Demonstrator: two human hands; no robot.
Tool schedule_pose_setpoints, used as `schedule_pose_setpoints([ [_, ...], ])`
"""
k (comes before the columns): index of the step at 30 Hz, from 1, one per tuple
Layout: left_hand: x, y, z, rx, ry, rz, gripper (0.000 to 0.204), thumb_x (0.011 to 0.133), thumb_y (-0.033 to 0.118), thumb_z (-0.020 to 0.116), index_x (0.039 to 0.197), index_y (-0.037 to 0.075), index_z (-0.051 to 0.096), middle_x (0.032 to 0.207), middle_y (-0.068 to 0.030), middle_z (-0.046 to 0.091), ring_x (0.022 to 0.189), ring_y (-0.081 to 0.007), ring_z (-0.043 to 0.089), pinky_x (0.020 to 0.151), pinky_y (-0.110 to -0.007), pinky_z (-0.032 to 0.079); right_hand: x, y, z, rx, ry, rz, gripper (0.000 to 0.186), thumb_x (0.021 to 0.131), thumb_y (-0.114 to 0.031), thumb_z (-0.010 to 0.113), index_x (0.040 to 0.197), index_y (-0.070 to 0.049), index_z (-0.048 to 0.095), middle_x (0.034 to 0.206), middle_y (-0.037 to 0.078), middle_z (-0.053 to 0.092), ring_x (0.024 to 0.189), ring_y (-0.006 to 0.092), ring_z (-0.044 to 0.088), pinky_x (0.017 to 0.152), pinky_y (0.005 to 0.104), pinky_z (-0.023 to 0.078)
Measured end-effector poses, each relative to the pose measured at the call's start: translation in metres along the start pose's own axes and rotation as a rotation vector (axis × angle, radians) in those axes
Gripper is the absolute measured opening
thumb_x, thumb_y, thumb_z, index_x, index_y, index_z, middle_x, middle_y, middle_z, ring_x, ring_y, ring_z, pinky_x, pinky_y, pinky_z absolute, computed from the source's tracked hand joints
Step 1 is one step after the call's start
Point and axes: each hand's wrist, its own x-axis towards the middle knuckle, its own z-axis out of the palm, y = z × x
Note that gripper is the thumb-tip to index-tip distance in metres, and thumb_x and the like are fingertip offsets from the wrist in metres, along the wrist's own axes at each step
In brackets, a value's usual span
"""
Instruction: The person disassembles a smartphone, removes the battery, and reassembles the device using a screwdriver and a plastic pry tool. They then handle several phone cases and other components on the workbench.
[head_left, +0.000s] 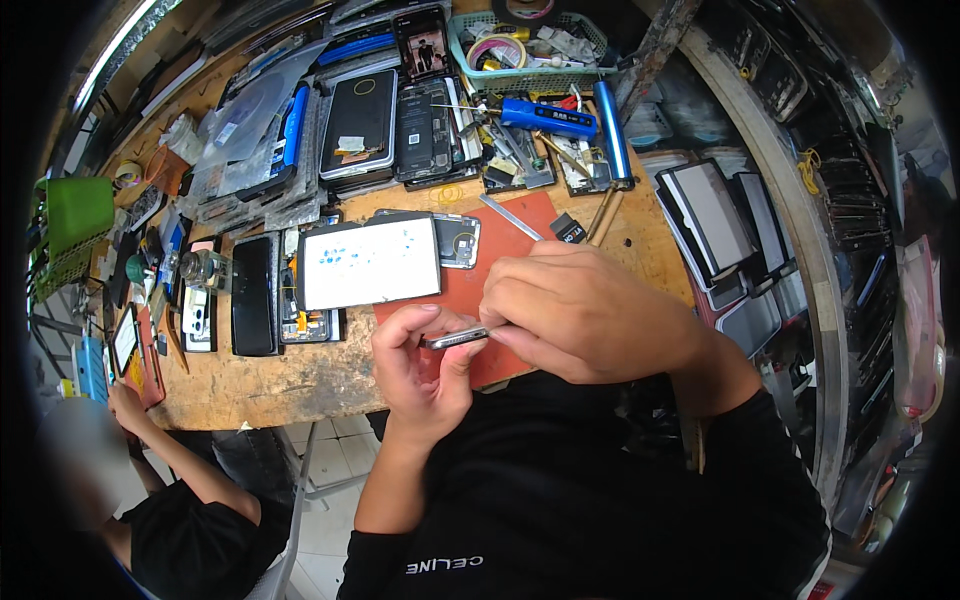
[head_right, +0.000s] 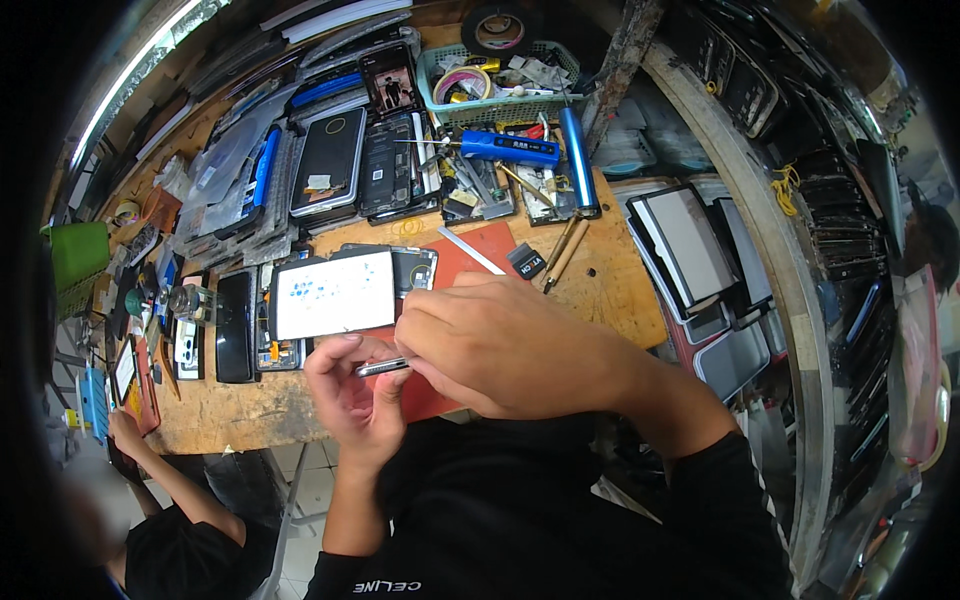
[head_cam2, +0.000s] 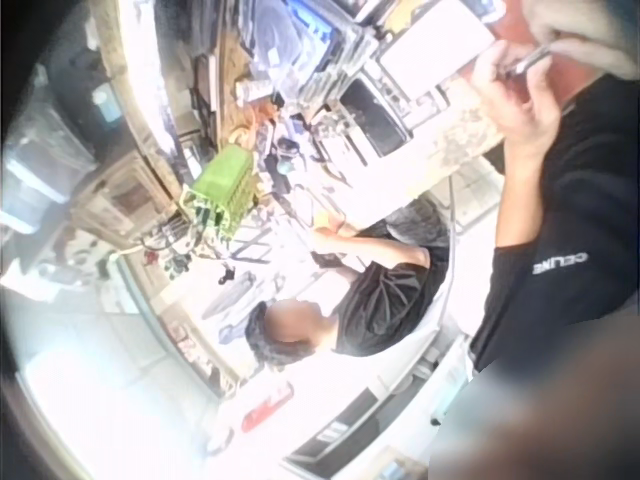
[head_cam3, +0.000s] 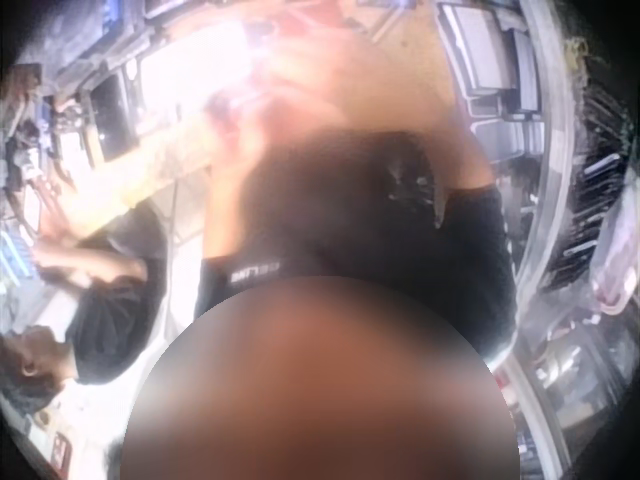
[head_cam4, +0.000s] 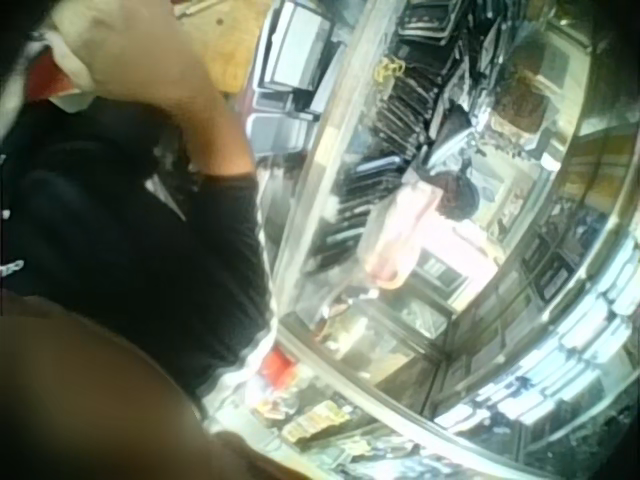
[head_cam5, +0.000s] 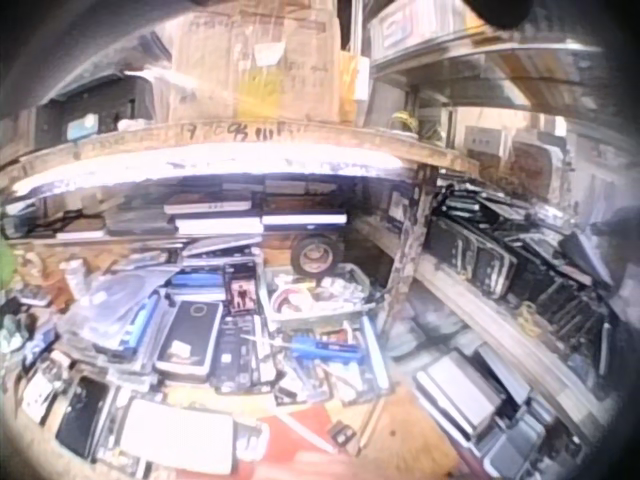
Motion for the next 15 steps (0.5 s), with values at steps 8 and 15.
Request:
schedule_pose_setpoints([
  [8, 0.006, 0.001, 0.006, 0.087, -0.041, 0.032, 0.045, 0.099, -0.001, 0.072, 0.134, -0.002, 0.043, 0.097, -0.0157, 0.07, 0.084, -0.0204, 0.072, 0.08, -0.032, 0.06, 0.001, -0.001, -0.013, -0.081, -0.088, -0.022, 0.016, 0.09, -0.01, 0.072, 0.098, -0.003, 0.06, 0.093, 0.01, 0.06, 0.083, 0.0309, 0.061, 0.076, 0.0417, 0.048],
  [15, 0.025, 0.004, 0.007, 0.293, -0.213, 0.219, 0.039, 0.081, -0.008, 0.074, 0.118, 0.002, 0.066, 0.089, -0.0125, 0.067, 0.074, -0.0261, 0.067, 0.068, -0.035, 0.054, -0.019, 0.008, -0.016, -0.03, -0.16, 0.232, 0.033, 0.086, -0.025, 0.082, 0.104, -0.004, 0.064, 0.088, 0.011, 0.069, 0.079, 0.0306, 0.068, 0.071, 0.0429, 0.052],
])
